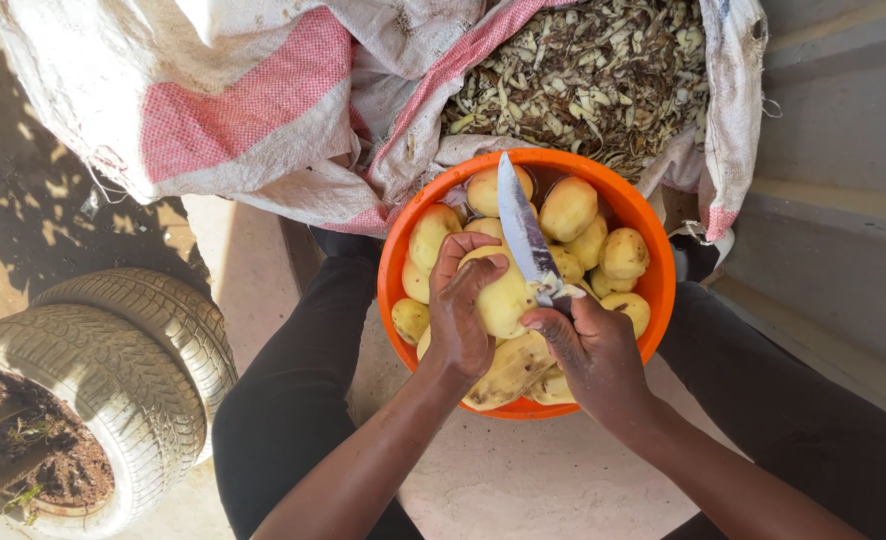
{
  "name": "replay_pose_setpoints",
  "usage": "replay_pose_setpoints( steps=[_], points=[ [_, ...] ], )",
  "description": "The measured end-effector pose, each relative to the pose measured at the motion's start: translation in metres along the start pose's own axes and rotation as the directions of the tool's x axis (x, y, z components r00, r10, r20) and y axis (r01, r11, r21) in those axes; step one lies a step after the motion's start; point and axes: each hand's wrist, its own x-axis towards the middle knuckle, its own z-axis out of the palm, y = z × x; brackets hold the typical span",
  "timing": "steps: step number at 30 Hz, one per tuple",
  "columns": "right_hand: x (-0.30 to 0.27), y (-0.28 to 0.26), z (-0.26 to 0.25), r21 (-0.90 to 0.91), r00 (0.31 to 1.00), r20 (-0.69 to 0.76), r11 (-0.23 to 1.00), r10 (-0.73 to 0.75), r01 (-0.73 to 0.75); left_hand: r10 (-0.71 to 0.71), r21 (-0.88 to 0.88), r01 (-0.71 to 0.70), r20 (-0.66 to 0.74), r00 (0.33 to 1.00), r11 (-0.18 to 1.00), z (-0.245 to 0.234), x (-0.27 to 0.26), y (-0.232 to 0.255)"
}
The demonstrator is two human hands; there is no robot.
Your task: The person peels potatoes one at a time using a knife, removing the skin and placing the peeled potatoes into a metal bowl. The peels fall into a sack on the ground.
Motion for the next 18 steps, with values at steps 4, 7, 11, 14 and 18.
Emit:
replay_pose_setpoints(
  steps=[4,7,11,14,18],
  points=[
    [0.003,0.0,-0.002,-0.023,0.998,0.032,0.998,-0.05,0.051,-0.024,0.002,0.024,-0.037,0.999,1.0,0.0,-0.001,-0.003],
    [0.0,0.039,-0.005,0.003,0.999,0.049,1.0,-0.023,0.023,-0.048,0.084,0.053,-0.067,0.997,0.995,0.016,-0.011,0.007],
    [-0.001,0.021,-0.005,0.181,0.995,0.098,0.983,0.015,-0.033,-0.019,0.064,0.021,-0.043,0.999,0.998,0.011,-0.005,0.009],
    [0.005,0.02,-0.004,0.184,0.996,0.094,0.983,0.006,-0.023,0.015,0.066,-0.012,-0.039,0.999,0.998,0.004,0.0,0.012],
    [0.009,-0.001,-0.008,-0.03,0.99,0.073,0.992,-0.12,0.123,-0.019,-0.032,0.02,0.022,1.0,0.999,-0.015,0.01,-0.003]
  ],
)
